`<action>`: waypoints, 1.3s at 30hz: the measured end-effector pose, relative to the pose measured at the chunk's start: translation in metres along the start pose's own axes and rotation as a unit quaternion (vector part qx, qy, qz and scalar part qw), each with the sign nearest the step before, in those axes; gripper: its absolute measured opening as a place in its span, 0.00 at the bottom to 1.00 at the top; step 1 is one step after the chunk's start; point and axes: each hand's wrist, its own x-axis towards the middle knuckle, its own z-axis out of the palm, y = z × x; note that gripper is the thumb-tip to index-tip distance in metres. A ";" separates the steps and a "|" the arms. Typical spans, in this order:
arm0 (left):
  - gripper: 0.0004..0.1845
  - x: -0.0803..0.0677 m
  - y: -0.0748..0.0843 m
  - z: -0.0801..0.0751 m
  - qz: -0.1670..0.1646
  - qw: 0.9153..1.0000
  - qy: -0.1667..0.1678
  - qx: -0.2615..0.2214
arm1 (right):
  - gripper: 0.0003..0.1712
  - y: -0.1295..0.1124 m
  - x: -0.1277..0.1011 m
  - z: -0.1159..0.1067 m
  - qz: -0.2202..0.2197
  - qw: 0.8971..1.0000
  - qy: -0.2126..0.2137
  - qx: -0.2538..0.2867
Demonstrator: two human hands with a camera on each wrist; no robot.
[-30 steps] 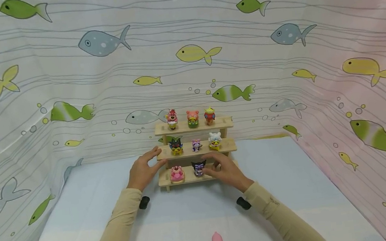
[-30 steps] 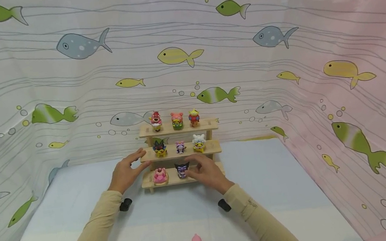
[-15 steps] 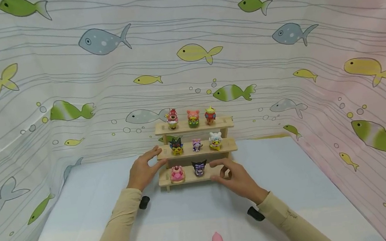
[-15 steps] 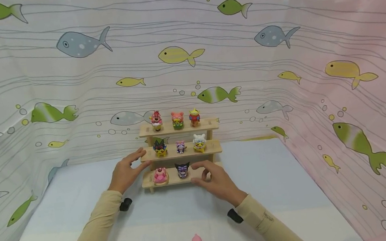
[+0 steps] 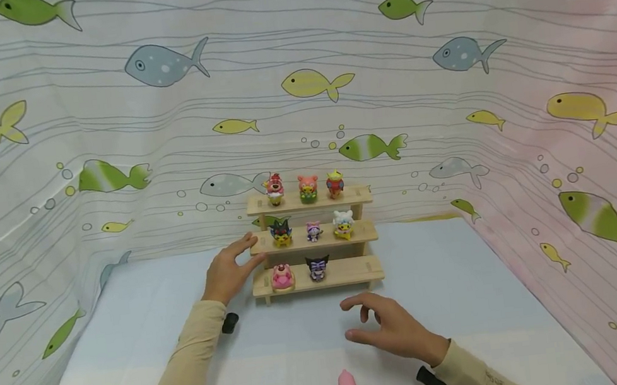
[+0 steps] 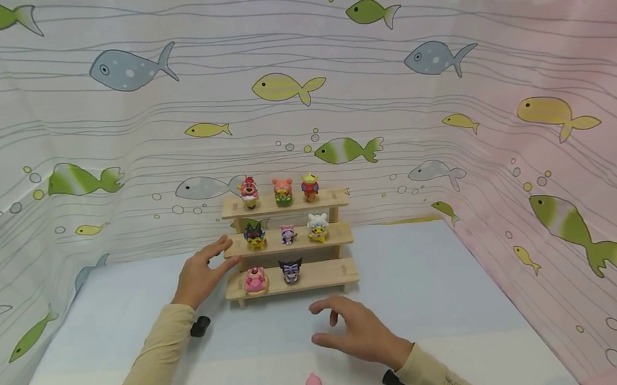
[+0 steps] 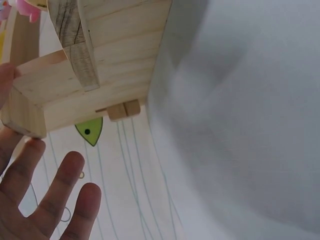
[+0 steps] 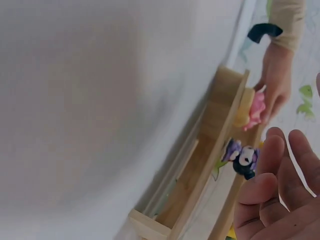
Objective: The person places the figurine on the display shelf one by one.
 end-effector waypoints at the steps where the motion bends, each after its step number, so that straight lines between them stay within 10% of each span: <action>1: 0.32 0.000 0.000 0.000 0.000 1.000 0.000 -0.001 | 0.26 -0.001 -0.003 0.001 -0.007 1.000 -0.005 0.000; 18: 0.31 0.000 0.003 -0.001 -0.003 1.000 -0.003 -0.003 | 0.32 -0.007 -0.034 0.022 -0.054 0.992 -0.112 -0.023; 39: 0.33 0.000 0.001 0.000 -0.005 1.000 -0.005 0.001 | 0.24 0.001 -0.040 0.034 -0.089 0.985 -0.141 -0.053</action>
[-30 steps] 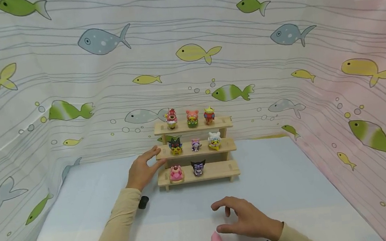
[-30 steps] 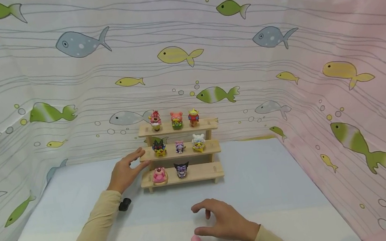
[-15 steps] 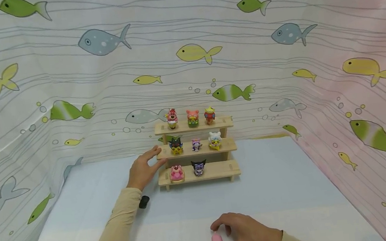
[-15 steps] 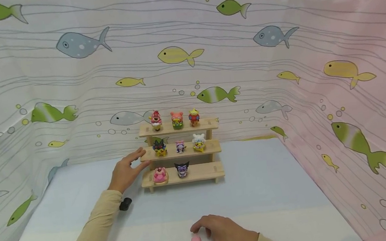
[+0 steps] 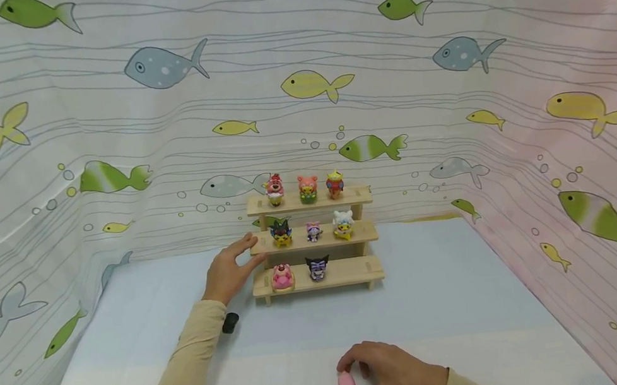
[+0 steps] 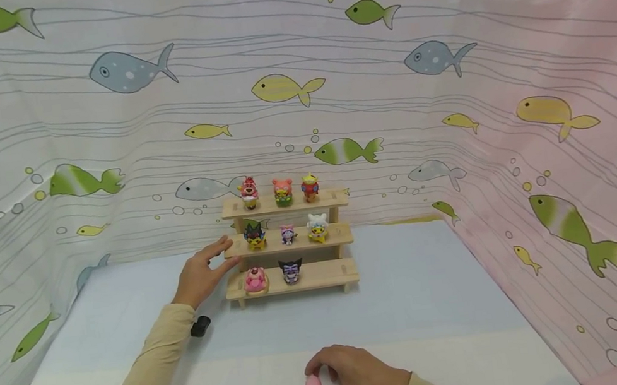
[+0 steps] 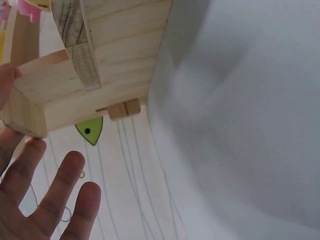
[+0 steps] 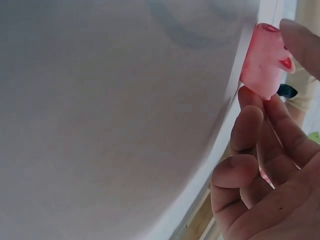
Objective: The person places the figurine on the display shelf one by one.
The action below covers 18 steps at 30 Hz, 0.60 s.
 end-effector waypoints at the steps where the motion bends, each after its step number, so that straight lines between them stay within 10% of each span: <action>1: 0.33 0.000 0.000 0.000 0.000 1.000 0.001 0.000 | 0.24 0.000 0.000 0.000 0.000 1.000 0.002 -0.002; 18: 0.33 0.000 0.001 0.000 -0.007 1.000 0.001 -0.001 | 0.24 -0.001 0.004 -0.005 0.007 1.000 -0.005 0.006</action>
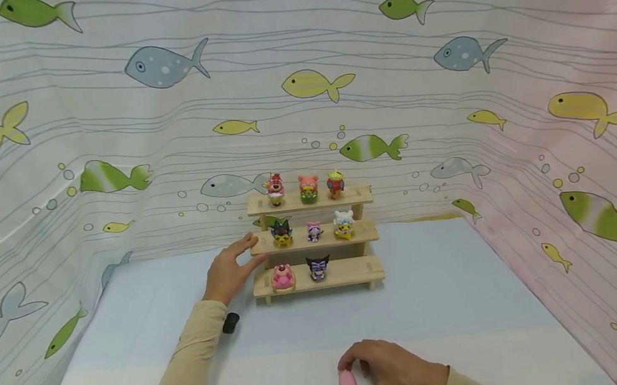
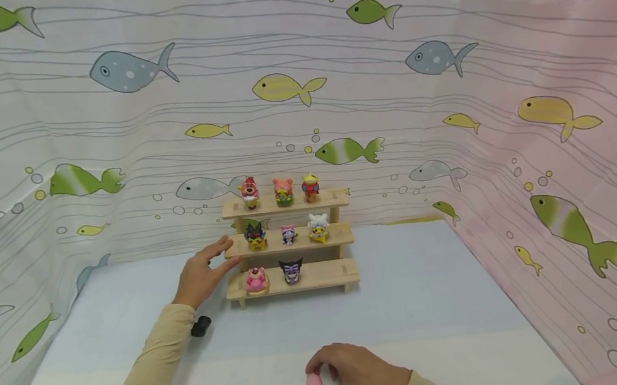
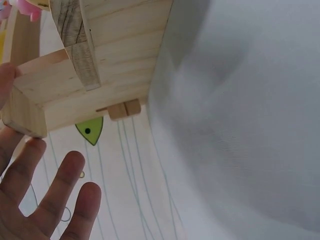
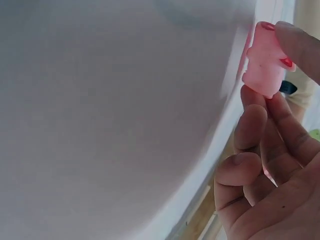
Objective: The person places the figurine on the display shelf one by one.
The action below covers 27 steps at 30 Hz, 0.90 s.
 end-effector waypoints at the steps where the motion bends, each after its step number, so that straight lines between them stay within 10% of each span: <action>1: 0.33 0.000 0.000 0.000 0.000 1.000 0.000 0.000 | 0.24 0.000 0.001 -0.001 0.005 1.000 -0.002 0.001; 27: 0.32 -0.001 0.001 -0.001 0.002 1.000 -0.002 -0.006 | 0.29 0.052 0.024 -0.060 0.062 0.993 0.097 0.006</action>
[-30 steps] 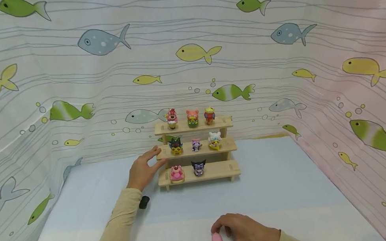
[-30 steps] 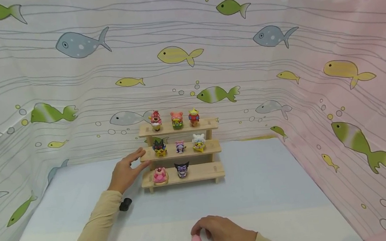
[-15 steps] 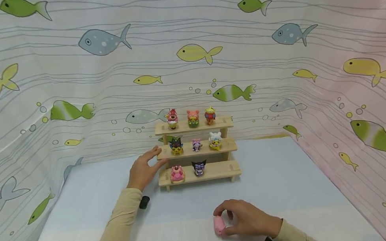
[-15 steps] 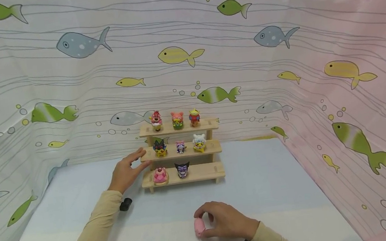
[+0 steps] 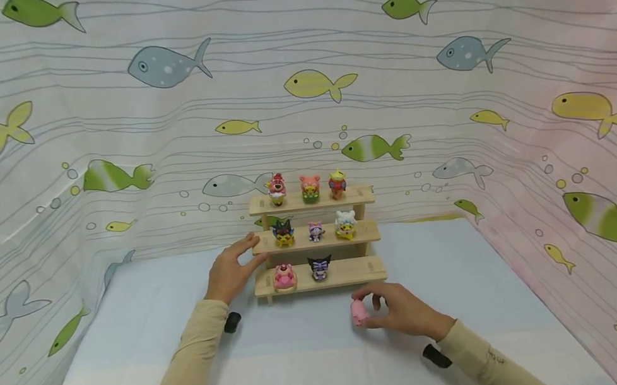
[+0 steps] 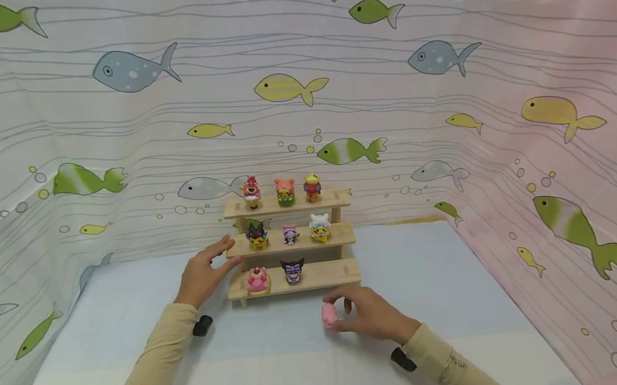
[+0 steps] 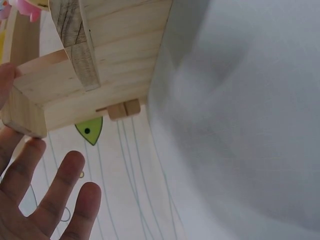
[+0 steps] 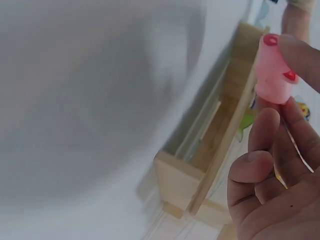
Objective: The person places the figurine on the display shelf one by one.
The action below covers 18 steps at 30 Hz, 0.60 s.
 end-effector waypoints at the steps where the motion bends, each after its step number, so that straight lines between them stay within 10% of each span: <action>1: 0.32 0.000 0.000 0.000 0.001 1.000 0.000 -0.001 | 0.29 0.002 0.002 -0.002 0.004 1.000 0.002 -0.002; 18: 0.31 0.000 0.002 -0.001 0.010 1.000 0.003 0.001 | 0.29 0.022 0.039 -0.024 0.027 0.998 0.035 0.033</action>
